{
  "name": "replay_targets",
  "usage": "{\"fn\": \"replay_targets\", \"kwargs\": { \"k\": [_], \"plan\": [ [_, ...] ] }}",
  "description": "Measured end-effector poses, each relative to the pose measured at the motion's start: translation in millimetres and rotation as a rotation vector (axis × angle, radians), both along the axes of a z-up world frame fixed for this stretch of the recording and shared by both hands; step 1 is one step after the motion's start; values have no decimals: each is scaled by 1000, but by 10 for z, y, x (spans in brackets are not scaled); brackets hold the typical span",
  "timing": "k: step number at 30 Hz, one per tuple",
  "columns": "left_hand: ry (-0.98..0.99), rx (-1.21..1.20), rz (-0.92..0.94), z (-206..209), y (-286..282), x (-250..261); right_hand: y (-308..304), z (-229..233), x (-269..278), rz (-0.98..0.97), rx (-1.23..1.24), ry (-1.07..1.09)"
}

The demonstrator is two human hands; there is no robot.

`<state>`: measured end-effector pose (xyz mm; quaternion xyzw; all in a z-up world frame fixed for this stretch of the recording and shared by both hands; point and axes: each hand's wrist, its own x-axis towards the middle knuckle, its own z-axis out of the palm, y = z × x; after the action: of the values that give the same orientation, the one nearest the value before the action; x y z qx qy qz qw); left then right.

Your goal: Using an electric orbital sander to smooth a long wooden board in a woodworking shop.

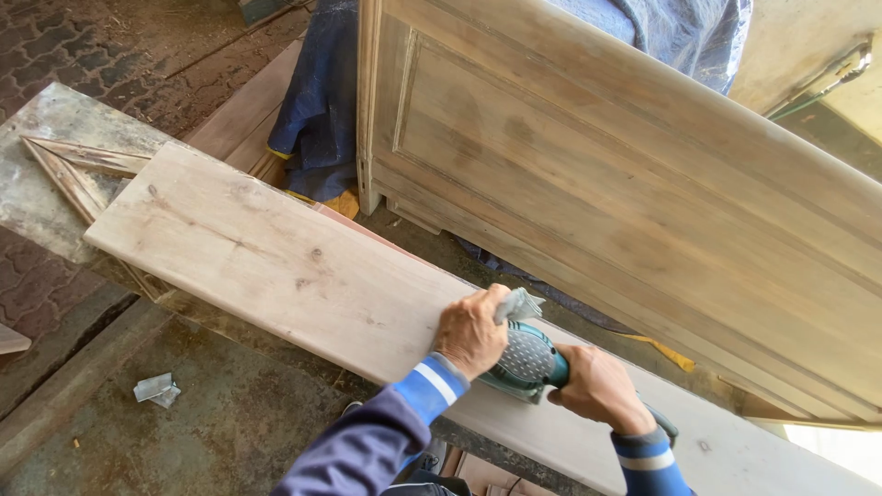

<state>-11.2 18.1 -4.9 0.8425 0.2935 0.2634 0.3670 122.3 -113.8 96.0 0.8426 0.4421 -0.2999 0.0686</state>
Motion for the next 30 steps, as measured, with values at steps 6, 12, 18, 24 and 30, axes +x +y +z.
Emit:
{"fn": "replay_targets", "kwargs": {
  "k": [6, 12, 18, 24, 30],
  "plan": [
    [-40, -27, 100, 201, 406, -376, 429, 10, -264, 75, 72, -3],
    [21, -81, 150, 244, 680, -629, 705, -102, -426, 131, 114, 11],
    [-9, -52, 173, 290, 713, -682, 732, -130, -457, 153, 158, 3],
    [-20, -66, 156, 269, 499, -597, 531, -82, -389, 126, 91, 36],
    [-31, -117, 198, 66, 148, -369, 275, -44, -237, 109, 38, 31]
  ]
}}
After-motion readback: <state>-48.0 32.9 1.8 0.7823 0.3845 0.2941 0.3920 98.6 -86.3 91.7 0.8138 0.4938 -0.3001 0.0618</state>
